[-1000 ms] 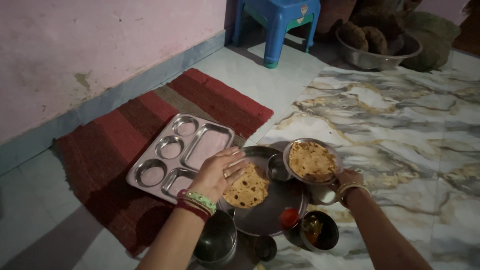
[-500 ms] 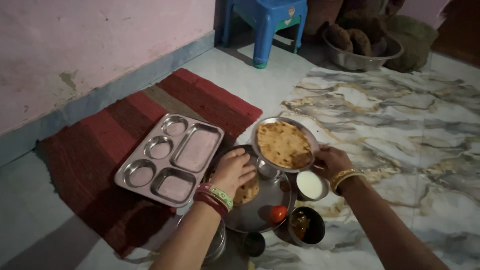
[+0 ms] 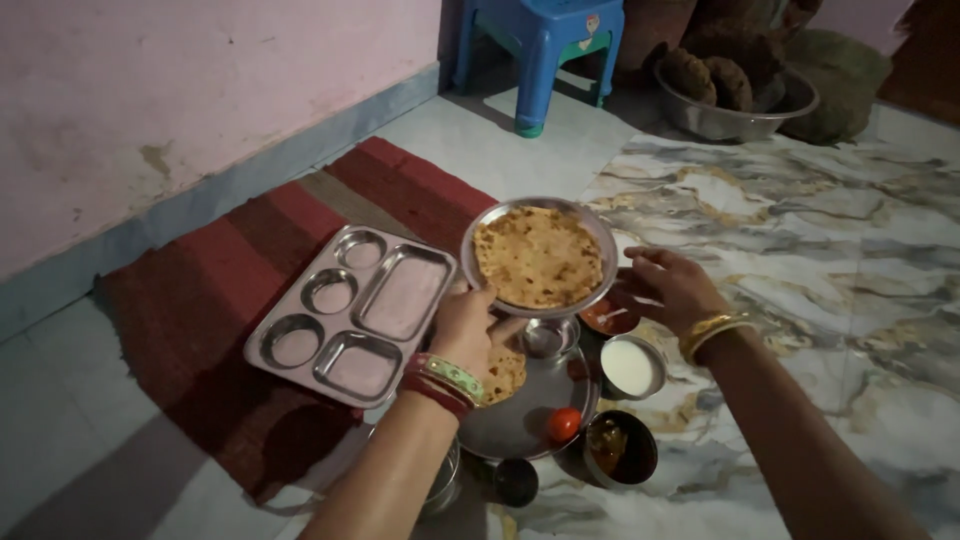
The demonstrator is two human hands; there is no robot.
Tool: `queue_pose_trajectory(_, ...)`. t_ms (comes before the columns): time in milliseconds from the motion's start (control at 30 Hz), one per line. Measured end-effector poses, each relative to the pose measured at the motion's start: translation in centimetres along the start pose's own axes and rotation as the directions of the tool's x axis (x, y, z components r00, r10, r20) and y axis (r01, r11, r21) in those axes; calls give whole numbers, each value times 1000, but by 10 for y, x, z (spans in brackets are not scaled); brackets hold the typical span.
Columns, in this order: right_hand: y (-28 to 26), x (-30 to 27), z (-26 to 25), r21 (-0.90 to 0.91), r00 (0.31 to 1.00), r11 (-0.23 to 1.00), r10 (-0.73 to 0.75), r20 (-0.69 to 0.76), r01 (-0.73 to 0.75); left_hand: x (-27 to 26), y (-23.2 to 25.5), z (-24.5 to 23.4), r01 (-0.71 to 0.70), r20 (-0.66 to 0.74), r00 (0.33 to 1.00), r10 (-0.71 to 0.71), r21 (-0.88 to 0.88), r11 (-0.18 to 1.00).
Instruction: The person retrieves a stainless steel compartmentalized tray from a dish rack and places it on a floor mat. They then arrange flatbreads and small bowls containing food items onto the tray, followed by pouring a dark liquid from a large pot into a cup and placing it on the tray.
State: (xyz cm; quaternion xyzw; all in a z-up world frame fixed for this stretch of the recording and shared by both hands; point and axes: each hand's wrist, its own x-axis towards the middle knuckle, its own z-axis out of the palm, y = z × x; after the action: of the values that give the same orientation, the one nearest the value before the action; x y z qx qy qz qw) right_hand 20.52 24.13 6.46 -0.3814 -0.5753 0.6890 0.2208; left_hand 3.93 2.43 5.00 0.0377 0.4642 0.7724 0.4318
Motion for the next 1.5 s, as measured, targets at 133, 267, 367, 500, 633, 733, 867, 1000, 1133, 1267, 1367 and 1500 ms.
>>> queue_pose_trajectory(133, 77, 50, -50, -420, 999, 908, -18, -37, 1, -1, 4, -8, 9, -8, 1000, -9, 20, 1000)
queue_pose_trajectory(267, 144, 61, -79, -933, 989, 336, -117, 93, 127, 2, -1, -16, 9, -43, 999, -4, 121, 993)
queue_pose_trajectory(367, 157, 50, -76, -961, 981, 203, -88, 173, 188, -2, -1, -16, 44, -67, 997, -35, 143, 989)
queue_pose_trajectory(500, 167, 46, -71, -983, 994, 156, -69, 82, 92, 6, -9, -22, 85, -80, 994, -75, 129, 988)
queue_pose_trajectory(633, 152, 34, -58, -980, 996, 193, -76, 38, 52, 13, -15, -29, 97, -97, 992, -86, 116, 988)
queue_pose_trajectory(733, 152, 34, -58, -987, 998, 159, -62, 2, 12, 21, -21, -36, 103, -121, 989, -89, 123, 987)
queue_pose_trajectory(867, 144, 25, -52, -990, 997, 141, -82, 8, 19, 22, -23, -34, 114, -119, 988, -101, 106, 988)
queue_pose_trajectory(1000, 146, 18, -50, -993, 997, 113, -83, 3, 12, 24, -32, -34, 135, -99, 987, -123, 127, 983)
queue_pose_trajectory(1133, 151, 13, -53, -994, 995, 108, -98, 1, 12, 9, -29, -19, 172, -103, 982, -158, 144, 974)
queue_pose_trajectory(1267, 162, 23, -73, -981, 992, 181, -119, 44, 66, 0, -41, -6, 192, -104, 980, -172, 227, 955)
queue_pose_trajectory(1367, 165, 34, -94, -950, 988, 303, -148, 30, 74, 4, -62, 0, 239, -98, 970, -221, 269, 933)
queue_pose_trajectory(1500, 133, 16, -103, -573, 983, 807, 52, -174, -144, 17, -113, 2, 328, -95, 945, -314, 255, 910)
